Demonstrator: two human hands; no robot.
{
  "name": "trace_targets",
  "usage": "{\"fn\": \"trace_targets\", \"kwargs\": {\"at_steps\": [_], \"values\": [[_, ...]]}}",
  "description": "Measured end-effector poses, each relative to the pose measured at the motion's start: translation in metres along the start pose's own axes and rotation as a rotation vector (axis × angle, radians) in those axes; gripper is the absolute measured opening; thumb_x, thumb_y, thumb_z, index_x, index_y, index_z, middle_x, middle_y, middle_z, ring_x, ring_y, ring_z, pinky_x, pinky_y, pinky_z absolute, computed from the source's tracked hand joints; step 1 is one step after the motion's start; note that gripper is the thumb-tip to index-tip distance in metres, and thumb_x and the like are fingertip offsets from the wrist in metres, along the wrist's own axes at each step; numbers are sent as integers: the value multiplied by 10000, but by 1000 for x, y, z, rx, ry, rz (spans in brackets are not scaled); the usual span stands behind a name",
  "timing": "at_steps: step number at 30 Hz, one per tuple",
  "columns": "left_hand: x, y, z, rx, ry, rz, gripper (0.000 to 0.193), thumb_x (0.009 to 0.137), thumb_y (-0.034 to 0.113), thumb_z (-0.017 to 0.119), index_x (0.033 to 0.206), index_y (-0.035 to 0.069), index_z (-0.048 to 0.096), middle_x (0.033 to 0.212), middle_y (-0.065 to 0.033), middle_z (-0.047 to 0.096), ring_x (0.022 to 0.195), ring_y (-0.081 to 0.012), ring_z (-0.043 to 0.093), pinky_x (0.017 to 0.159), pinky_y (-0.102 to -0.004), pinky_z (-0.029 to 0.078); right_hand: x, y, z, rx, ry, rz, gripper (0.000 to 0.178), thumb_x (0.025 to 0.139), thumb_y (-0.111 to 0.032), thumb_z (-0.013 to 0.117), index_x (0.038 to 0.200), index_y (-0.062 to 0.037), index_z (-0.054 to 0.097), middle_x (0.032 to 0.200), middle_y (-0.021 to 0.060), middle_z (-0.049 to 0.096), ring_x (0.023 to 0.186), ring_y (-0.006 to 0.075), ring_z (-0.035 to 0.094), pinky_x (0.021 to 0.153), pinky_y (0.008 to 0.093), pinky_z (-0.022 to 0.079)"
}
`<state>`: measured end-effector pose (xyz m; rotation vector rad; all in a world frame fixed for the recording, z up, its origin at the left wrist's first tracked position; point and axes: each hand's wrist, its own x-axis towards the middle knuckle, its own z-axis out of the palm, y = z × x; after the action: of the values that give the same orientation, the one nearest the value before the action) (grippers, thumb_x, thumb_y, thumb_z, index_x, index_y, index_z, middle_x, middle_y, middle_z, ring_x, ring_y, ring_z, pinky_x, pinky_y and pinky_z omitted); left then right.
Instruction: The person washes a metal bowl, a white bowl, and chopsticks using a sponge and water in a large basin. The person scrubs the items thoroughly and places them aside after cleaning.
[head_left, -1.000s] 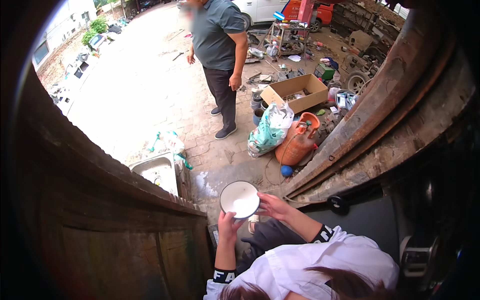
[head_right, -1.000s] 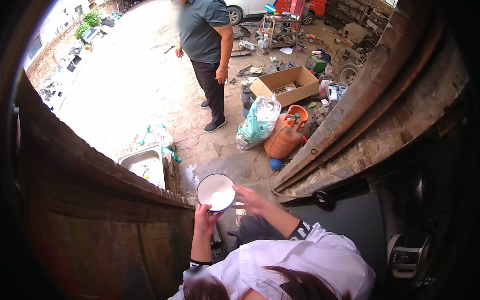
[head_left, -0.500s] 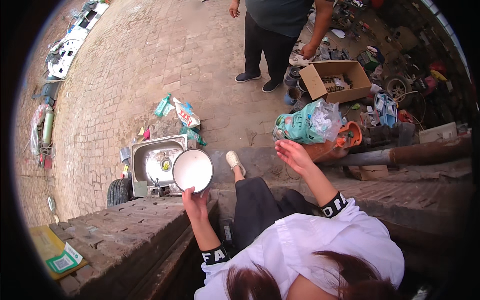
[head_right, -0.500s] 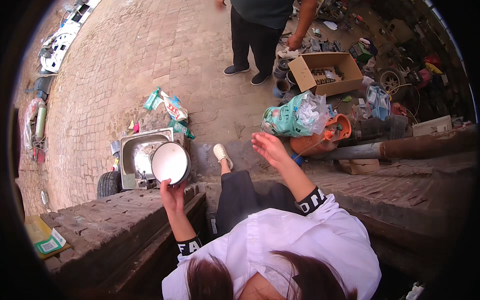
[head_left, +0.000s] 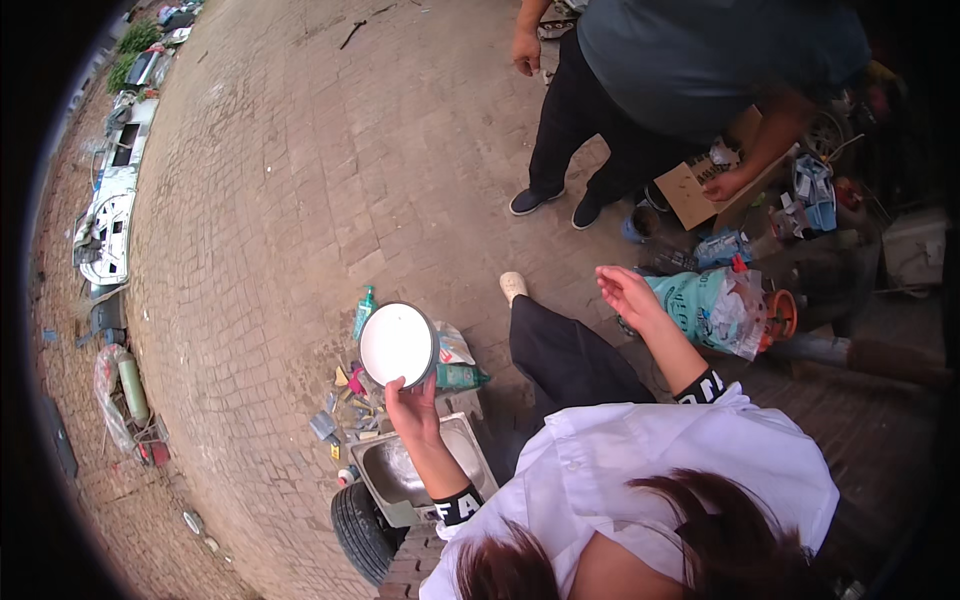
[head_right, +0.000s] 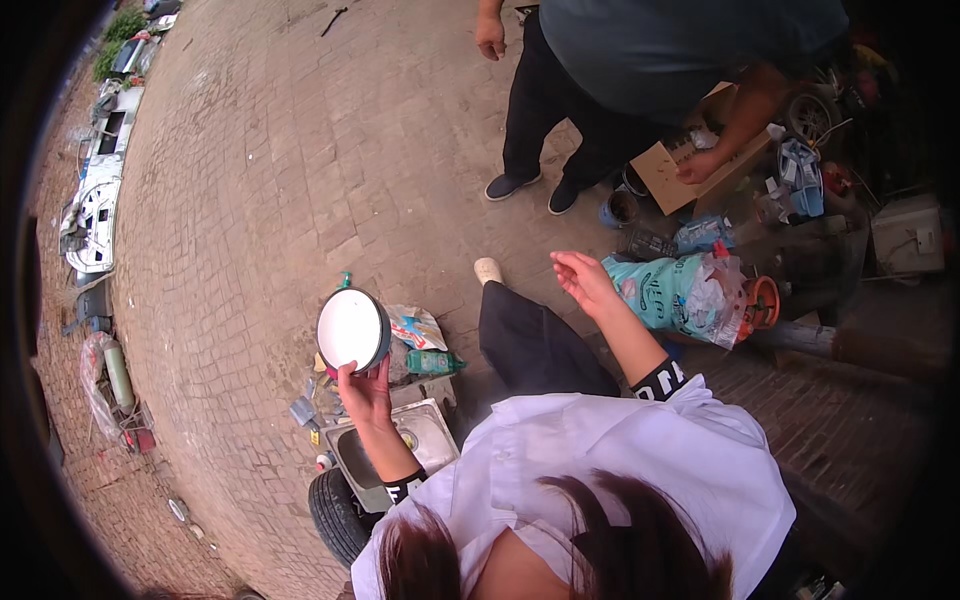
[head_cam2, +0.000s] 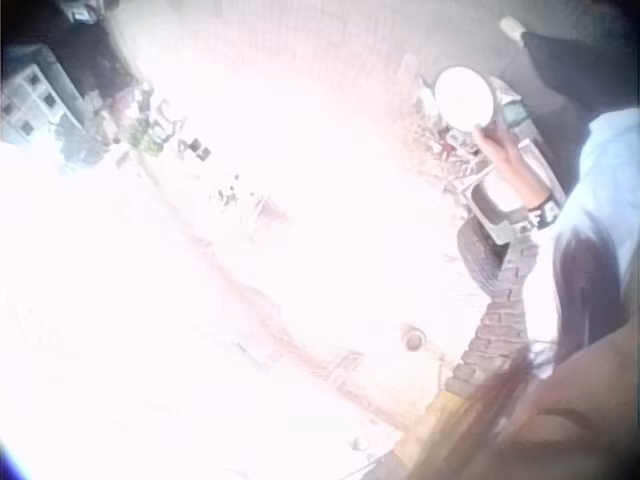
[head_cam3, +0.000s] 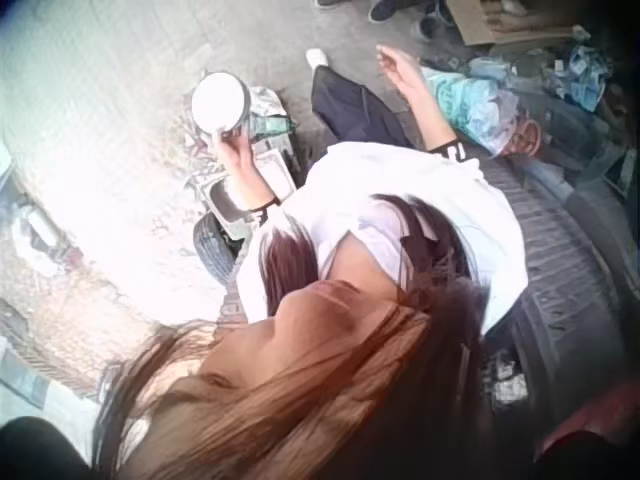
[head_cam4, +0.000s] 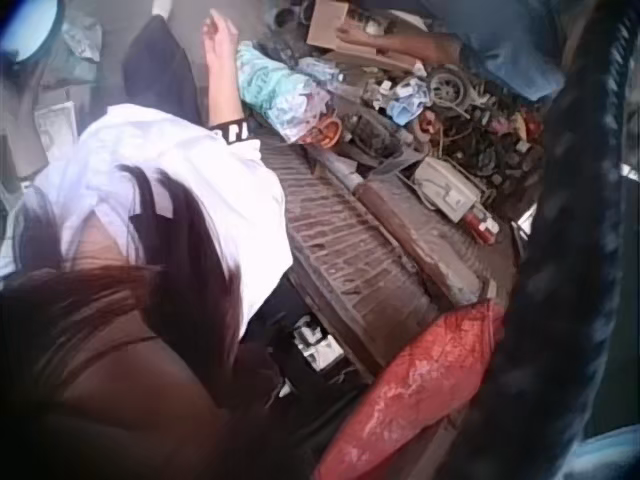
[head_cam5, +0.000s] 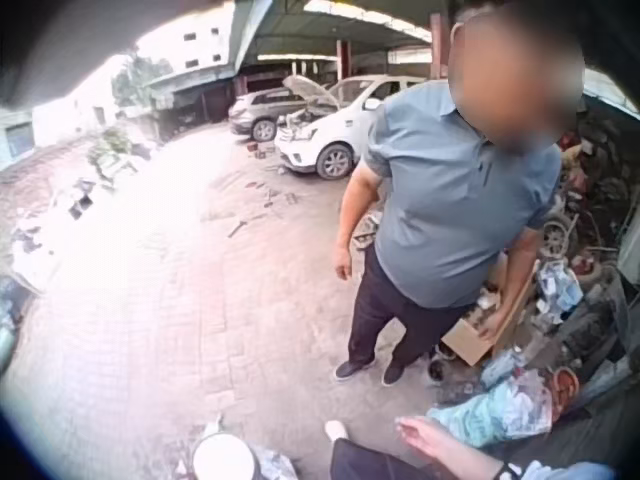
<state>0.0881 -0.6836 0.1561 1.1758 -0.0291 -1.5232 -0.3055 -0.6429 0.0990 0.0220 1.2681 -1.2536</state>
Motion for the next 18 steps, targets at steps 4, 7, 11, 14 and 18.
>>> {"fn": "trace_targets", "kwargs": {"at_steps": [4, 7, 11, 14, 18], "values": [[139, 36, 99, -14, -81, 47, 575, 720, 82, 561, 1263, 2, 390, 1221, -176, 480, 1057, -332, 529, 916, -482, 474, 136, -59, 85, 12, -22, 27, 138, 852, -150, 614, 963, -73, 643, 877, -34, 621, 791, 38, 555, 682, 185, 460], [226, 85, 177, -16, -34, 39, 582, 710, 81, 567, 1262, 9, 397, 1212, -174, 471, 1060, -330, 521, 918, -470, 477, 246, -129, 176, 34, -79, 66, 145, 856, -174, 615, 952, -69, 643, 900, -31, 628, 798, 46, 561, 671, 187, 453], [333, 154, 270, 26, -2, 22, 582, 715, 83, 564, 1263, 6, 384, 1238, -167, 446, 1095, -322, 495, 910, -476, 484, 340, -243, 299, -89, -60, -124, 173, 865, -221, 614, 951, -72, 633, 918, -16, 632, 828, 51, 560, 699, 189, 442], [423, 191, 344, 110, 40, 75, 553, 716, 99, 548, 1228, -34, 387, 1210, -177, 445, 1085, -303, 498, 909, -448, 501, 423, -329, 362, -82, -31, -199, 194, 847, -266, 636, 922, -88, 654, 866, -39, 620, 833, 30, 530, 702, 171, 416], [565, 216, 445, 141, 63, 84, 620, 691, 126, 568, 1264, -16, 379, 1199, -158, 449, 1032, -284, 511, 876, -437, 510, 543, -426, 407, -107, 13, -352, 170, 860, -243, 622, 936, -95, 651, 845, -46, 606, 810, 30, 523, 686, 172, 419]]}}
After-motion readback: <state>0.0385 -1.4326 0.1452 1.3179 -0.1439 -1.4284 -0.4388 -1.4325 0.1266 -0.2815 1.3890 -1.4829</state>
